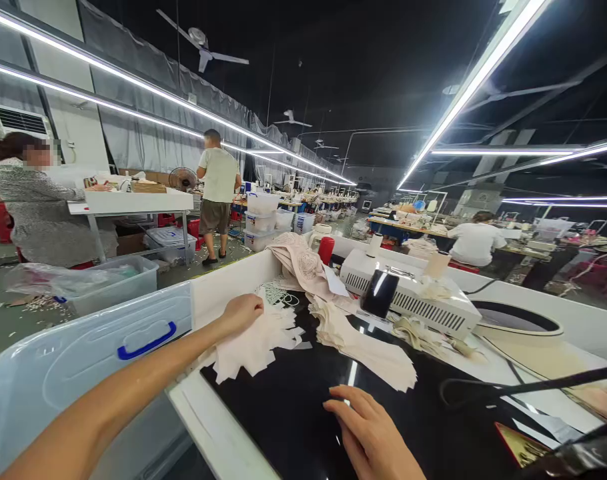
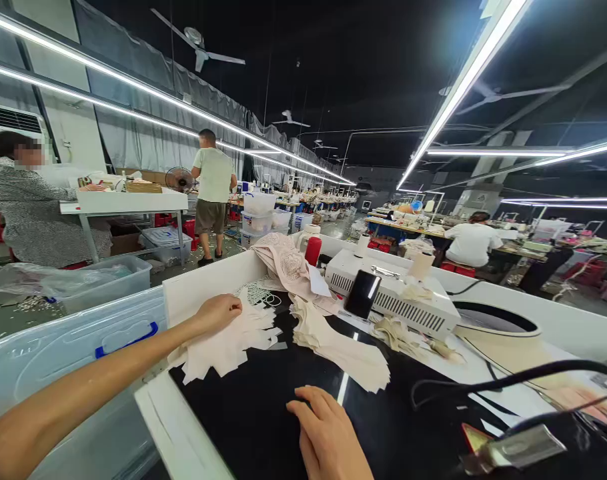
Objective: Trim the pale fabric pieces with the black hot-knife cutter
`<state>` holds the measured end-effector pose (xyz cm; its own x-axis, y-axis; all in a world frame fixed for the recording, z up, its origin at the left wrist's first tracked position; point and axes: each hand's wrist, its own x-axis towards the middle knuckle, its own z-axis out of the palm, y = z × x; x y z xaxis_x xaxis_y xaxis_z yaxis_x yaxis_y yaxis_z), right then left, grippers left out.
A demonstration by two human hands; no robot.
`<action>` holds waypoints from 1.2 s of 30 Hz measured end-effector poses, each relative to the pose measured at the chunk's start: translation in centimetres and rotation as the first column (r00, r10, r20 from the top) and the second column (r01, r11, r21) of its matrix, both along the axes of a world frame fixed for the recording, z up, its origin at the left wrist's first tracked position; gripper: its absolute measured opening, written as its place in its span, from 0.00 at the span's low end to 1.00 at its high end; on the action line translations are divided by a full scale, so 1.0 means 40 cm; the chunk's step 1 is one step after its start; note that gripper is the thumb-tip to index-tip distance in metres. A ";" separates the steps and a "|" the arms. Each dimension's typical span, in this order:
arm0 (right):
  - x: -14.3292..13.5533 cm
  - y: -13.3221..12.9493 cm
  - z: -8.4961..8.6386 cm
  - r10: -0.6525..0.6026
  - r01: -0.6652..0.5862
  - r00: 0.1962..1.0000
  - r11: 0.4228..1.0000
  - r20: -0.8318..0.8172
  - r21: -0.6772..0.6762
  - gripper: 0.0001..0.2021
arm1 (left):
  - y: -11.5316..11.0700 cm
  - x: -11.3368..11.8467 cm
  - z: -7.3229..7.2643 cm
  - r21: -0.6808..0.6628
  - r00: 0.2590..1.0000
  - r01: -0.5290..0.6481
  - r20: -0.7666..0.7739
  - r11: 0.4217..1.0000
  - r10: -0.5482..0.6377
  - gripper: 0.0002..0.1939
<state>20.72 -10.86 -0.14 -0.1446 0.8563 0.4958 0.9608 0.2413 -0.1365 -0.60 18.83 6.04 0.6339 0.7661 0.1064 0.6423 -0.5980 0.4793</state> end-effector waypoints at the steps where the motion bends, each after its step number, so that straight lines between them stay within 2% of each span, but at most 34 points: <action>1: -0.004 -0.004 0.002 0.012 -0.012 1.000 1.000 -0.023 -0.009 0.20 | 0.001 -0.002 0.004 -0.018 0.999 0.003 0.036 1.000 -0.003 0.18; 5: -0.023 -0.015 0.008 -0.019 0.005 0.968 0.998 -0.248 -0.058 0.16 | -0.013 -0.011 0.027 -0.115 0.976 0.071 0.212 0.991 -0.046 0.14; 7: -0.039 -0.011 0.012 -0.093 0.056 0.899 0.994 -0.427 -0.099 0.15 | -0.041 -0.012 0.040 -0.191 0.949 0.137 0.306 0.972 -0.073 0.12; 9: -0.056 0.000 0.019 -0.182 0.124 0.768 0.983 -0.615 -0.136 0.18 | -0.086 -0.011 0.051 -0.291 0.918 0.225 0.384 0.930 -0.102 0.14; 12: -0.082 0.022 0.039 -0.232 0.171 0.502 0.971 -0.833 -0.167 0.30 | -0.172 -0.008 0.063 -0.451 0.877 0.371 0.458 0.812 -0.146 0.16; 14: -0.100 0.031 0.055 -0.230 0.110 0.342 0.973 -0.911 -0.204 0.35 | -0.228 -0.004 0.067 -0.539 0.861 0.440 0.482 0.718 -0.166 0.17; 16: -0.121 0.033 0.070 -0.210 0.000 0.206 0.977 -0.956 -0.215 0.34 | -0.274 0.001 0.068 -0.609 0.852 0.486 0.491 0.627 -0.183 0.17; 18: -0.145 0.029 0.081 -0.186 -0.125 0.094 0.972 -0.978 -0.197 0.31 | -0.307 0.006 0.065 -0.661 0.849 0.511 0.489 0.549 -0.201 0.18; 20: -0.167 0.022 0.087 -0.182 -0.208 0.021 0.961 -0.983 -0.183 0.27 | -0.328 0.011 0.060 -0.691 0.849 0.519 0.484 0.503 -0.212 0.20; 22: -0.183 0.014 0.091 -0.172 -0.213 0.004 0.962 -0.985 -0.169 0.25 | -0.340 0.013 0.053 -0.693 0.850 0.520 0.480 0.499 -0.219 0.24; 25: -0.193 0.006 0.096 -0.137 -0.169 0.066 0.975 -0.988 -0.146 0.24 | -0.351 0.016 0.045 -0.649 0.841 0.528 0.487 0.548 -0.235 0.30; 28: -0.198 -0.001 0.093 -0.165 -0.150 0.123 0.972 -0.979 -0.182 0.26 | -0.360 0.019 0.042 -0.568 0.818 0.554 0.507 0.609 -0.272 0.29; 30: -0.204 -0.007 0.092 -0.209 -0.162 0.125 0.960 -0.970 -0.228 0.27 | -0.364 0.019 0.042 -0.535 0.811 0.559 0.513 0.633 -0.282 0.28; 36: -0.233 -0.029 0.108 -0.323 -0.348 -0.039 0.892 -0.946 -0.290 0.32 | -0.367 0.007 0.050 -0.500 0.817 0.539 0.505 0.677 -0.277 0.26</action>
